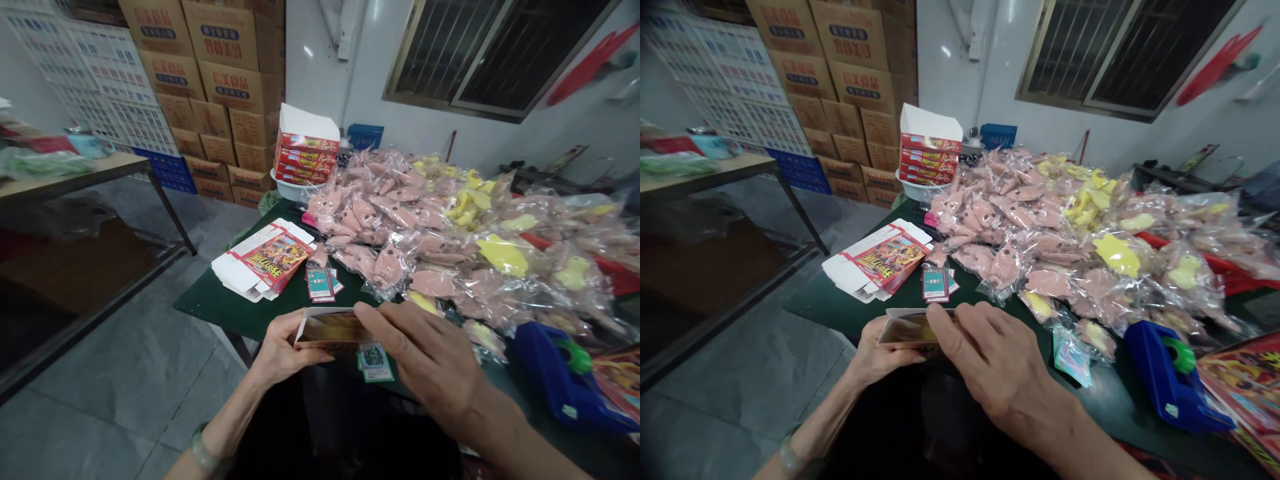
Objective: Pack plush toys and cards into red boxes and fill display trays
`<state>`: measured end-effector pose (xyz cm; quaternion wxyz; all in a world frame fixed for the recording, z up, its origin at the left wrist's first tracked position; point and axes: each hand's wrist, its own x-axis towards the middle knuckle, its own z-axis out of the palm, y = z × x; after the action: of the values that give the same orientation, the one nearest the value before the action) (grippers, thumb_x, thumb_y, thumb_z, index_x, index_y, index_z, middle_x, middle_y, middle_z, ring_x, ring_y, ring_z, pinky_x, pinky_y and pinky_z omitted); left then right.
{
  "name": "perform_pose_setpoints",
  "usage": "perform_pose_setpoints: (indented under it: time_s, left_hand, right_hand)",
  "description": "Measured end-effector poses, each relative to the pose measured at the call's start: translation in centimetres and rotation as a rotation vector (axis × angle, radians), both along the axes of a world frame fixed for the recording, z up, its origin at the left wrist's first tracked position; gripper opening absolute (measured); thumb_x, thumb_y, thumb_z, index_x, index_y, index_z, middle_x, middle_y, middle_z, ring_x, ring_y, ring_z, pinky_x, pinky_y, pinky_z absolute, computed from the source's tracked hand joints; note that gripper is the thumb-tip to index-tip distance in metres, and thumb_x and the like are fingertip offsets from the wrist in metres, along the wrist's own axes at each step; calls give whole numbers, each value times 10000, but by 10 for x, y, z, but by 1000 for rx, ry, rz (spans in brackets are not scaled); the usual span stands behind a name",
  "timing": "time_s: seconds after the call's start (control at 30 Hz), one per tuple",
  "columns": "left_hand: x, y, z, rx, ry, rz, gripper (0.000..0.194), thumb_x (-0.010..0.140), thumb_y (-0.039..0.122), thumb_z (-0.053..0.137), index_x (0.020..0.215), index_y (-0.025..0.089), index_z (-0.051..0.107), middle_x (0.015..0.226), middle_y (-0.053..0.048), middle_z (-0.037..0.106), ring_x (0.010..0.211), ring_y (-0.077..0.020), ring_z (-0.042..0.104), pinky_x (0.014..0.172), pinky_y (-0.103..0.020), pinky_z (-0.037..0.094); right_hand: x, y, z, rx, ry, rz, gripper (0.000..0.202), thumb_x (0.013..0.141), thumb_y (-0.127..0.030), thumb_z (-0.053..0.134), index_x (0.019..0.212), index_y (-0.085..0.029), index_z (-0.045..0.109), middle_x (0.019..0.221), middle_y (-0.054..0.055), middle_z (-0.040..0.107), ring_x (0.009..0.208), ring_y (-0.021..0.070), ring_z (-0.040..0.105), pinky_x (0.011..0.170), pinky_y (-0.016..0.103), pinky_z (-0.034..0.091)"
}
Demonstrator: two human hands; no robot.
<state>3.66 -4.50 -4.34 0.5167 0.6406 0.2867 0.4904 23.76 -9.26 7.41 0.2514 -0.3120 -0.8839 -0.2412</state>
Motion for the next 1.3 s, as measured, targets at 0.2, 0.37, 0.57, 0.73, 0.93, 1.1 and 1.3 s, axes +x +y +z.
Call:
perform_pose_setpoints:
  time_s: [0.2, 0.37, 0.57, 0.73, 0.93, 1.1, 1.3]
  left_hand:
    - [2, 1, 7, 44, 49, 18, 330, 611, 325, 795, 860, 127, 707, 783, -61, 684, 690, -182, 631, 631, -263, 522]
    - [3, 3, 7, 88, 72, 20, 302, 609, 310, 795, 822, 120, 697, 780, -54, 679, 686, -173, 621, 646, -261, 517]
    - [4, 4, 7, 98, 80, 29, 324, 613, 307, 794, 862, 124, 697, 798, -46, 681, 703, -176, 626, 662, -252, 515]
    - [7, 4, 7, 153, 85, 7, 273, 639, 301, 776, 842, 134, 702, 845, -50, 688, 747, -197, 641, 688, -269, 524]
    - [7, 6, 4, 160, 57, 54, 428, 567, 344, 823, 923, 133, 713, 829, -87, 701, 748, -229, 657, 678, -308, 546]
    - [11, 13, 3, 150, 20, 114, 464, 542, 316, 838, 954, 146, 711, 919, -102, 710, 795, -241, 671, 730, -329, 560]
    - [14, 15, -8, 10, 7, 132, 503, 568, 278, 816, 1019, 128, 652, 875, -63, 718, 735, -201, 677, 638, -259, 562]
  right_hand:
    - [0, 2, 13, -89, -150, -6, 364, 883, -53, 299, 1162, -122, 523, 768, 54, 565, 644, 154, 499, 541, 266, 399]
    - [-8, -3, 19, -192, -254, -168, 489, 785, -28, 395, 1237, -192, 482, 794, 38, 537, 640, 163, 490, 526, 279, 318]
    - [-31, -7, 16, -232, -305, -291, 377, 725, -57, 508, 1059, -204, 603, 763, 47, 579, 620, 187, 520, 498, 291, 302]
    - [-43, 2, 10, -148, -281, -264, 188, 722, -48, 503, 787, -163, 637, 704, 75, 602, 557, 203, 529, 436, 306, 312]
    - [-18, 10, -4, 44, 32, 5, 309, 886, -68, 362, 1130, -122, 543, 870, 91, 645, 780, 171, 582, 632, 285, 453]
    - [-12, 7, -31, -85, 178, -99, 222, 868, -146, 502, 1068, -112, 592, 855, 71, 676, 872, 208, 587, 758, 369, 440]
    - [-5, 0, -51, 64, 507, -123, 391, 793, -50, 555, 1172, -144, 535, 1030, 115, 607, 1049, 252, 530, 862, 431, 455]
